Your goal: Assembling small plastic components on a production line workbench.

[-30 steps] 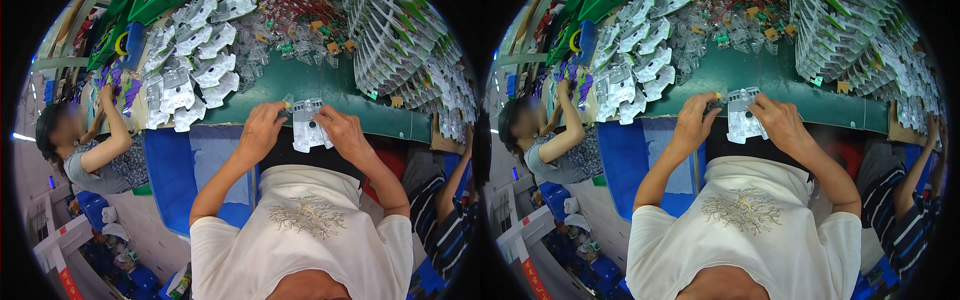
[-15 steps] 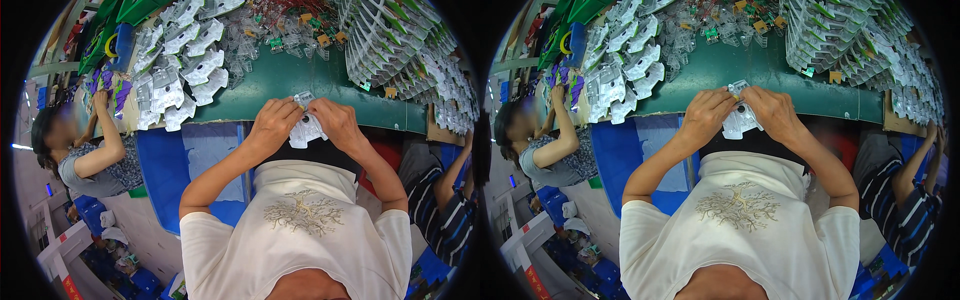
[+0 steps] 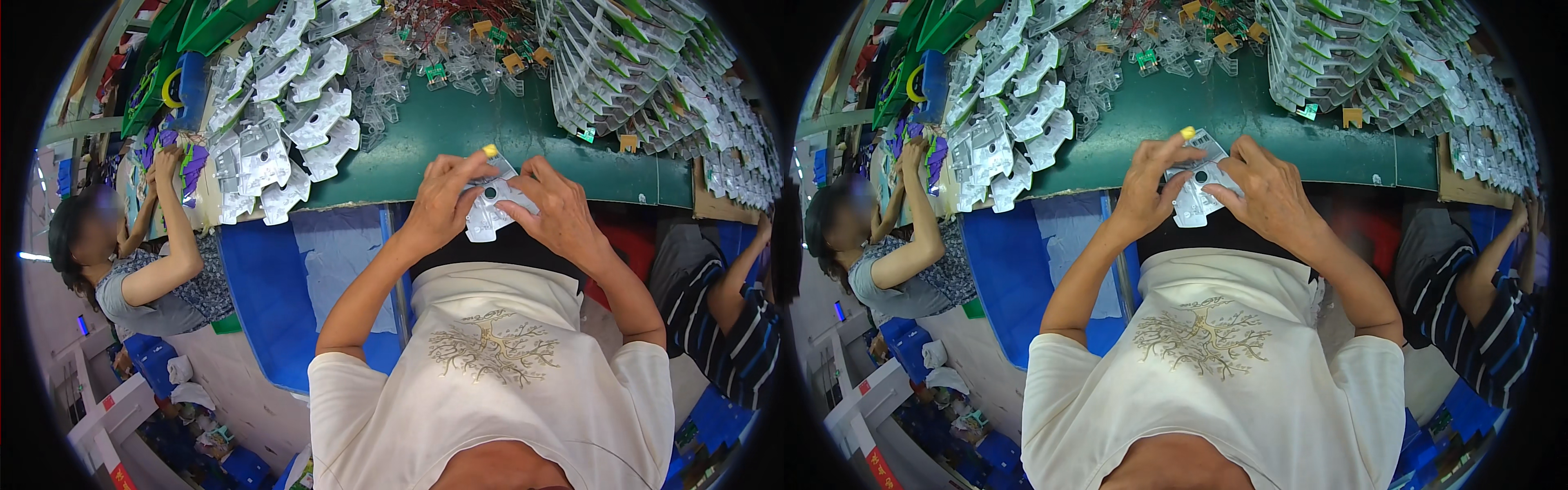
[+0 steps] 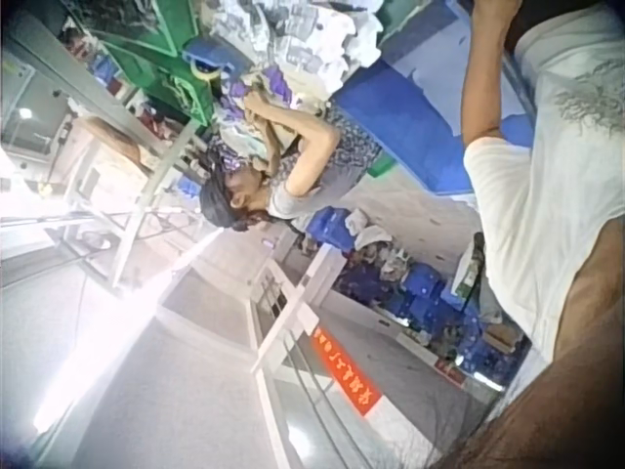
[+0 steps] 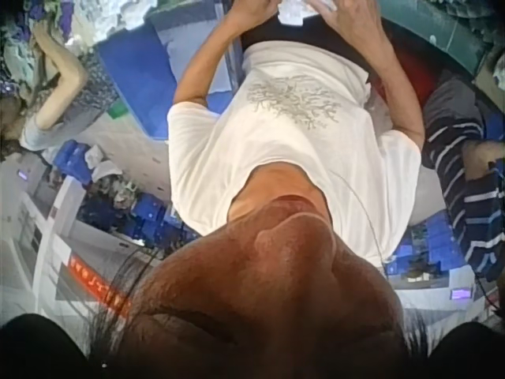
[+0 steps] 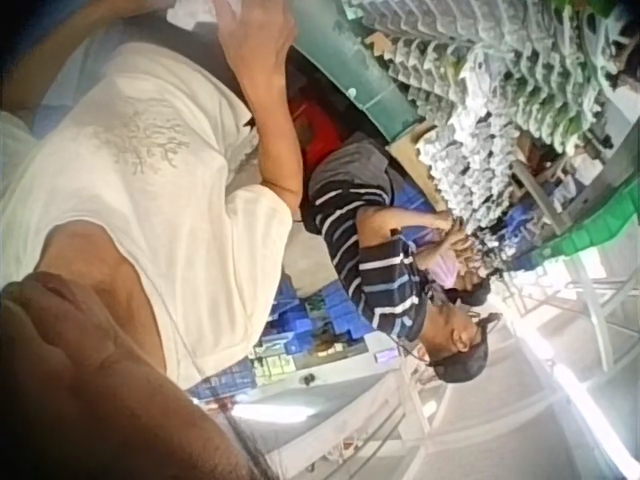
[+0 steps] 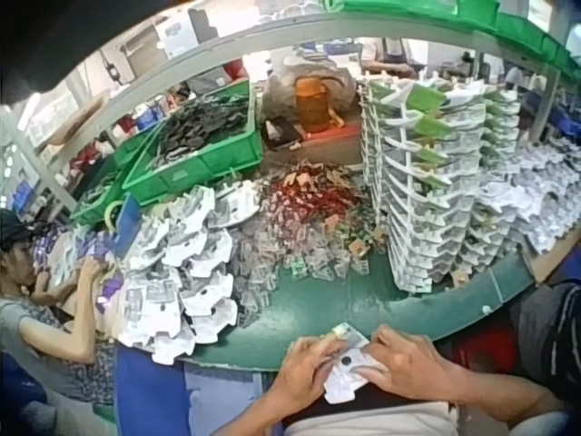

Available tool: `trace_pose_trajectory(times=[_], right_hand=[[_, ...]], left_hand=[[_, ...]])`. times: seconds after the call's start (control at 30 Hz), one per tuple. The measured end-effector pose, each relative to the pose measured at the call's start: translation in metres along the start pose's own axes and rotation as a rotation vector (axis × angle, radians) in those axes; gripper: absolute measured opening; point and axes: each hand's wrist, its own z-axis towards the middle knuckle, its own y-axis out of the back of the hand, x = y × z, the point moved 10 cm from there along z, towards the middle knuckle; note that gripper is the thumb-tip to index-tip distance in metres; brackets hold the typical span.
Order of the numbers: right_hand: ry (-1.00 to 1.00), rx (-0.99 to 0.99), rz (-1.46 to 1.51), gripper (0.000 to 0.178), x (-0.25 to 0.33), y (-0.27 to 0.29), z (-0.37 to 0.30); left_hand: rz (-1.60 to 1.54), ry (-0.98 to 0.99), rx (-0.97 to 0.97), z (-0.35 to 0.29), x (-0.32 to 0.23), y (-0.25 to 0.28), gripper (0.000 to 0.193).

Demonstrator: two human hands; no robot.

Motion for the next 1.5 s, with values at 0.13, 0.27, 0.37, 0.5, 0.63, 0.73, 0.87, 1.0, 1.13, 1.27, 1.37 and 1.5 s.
trace_pose_trajectory(times=[0.13,0.27,0.37,0.5,0.63,0.73,0.87,1.0,1.13,1.27,1.37,1.5], right_hand=[[0.004,0.017,0.008,0.024,0.002,0.004,0.001],[-0.160,0.028,0.681,0.023,-0.015,0.024,0.000],[-0.135,0.073,0.692,0.027,-0.003,0.021,-0.006],[0.116,-0.119,0.211,0.023,0.028,0.023,-0.019],[0.208,-0.195,-0.017,0.026,0.039,0.004,-0.028],[0.175,-0.199,0.031,0.025,0.039,0.005,-0.027],[0.094,-0.346,0.122,0.020,0.019,0.032,-0.031],[-0.110,-0.354,0.076,0.022,-0.016,0.031,-0.036],[0.084,-0.366,-0.031,0.024,0.016,0.030,-0.029],[0.016,-0.525,-0.091,0.029,0.009,0.051,-0.049],[-0.132,-0.454,-0.061,0.029,-0.019,0.027,-0.055],[0.018,-0.471,-0.030,0.031,0.006,0.018,-0.050]], left_hand=[[-0.003,0.023,0.173,0.005,0.000,-0.009,0.069],[0.032,0.032,0.229,0.008,-0.001,-0.010,0.067],[0.021,0.053,0.227,0.007,0.000,-0.010,0.067],[0.004,0.062,0.184,0.006,-0.001,-0.011,0.068],[-0.010,0.059,0.164,0.005,-0.002,-0.012,0.069],[-0.033,0.050,0.154,0.002,0.001,-0.011,0.068],[-0.070,0.055,0.149,0.003,0.005,-0.009,0.064],[-0.086,0.097,0.163,0.007,0.012,-0.008,0.061],[-0.071,0.090,0.169,0.010,0.012,-0.008,0.060],[-0.090,0.041,0.157,0.017,-0.004,-0.018,0.059],[-0.067,0.110,0.134,-0.006,0.011,-0.015,0.057],[-0.034,0.161,0.151,-0.013,0.017,-0.015,0.054]])
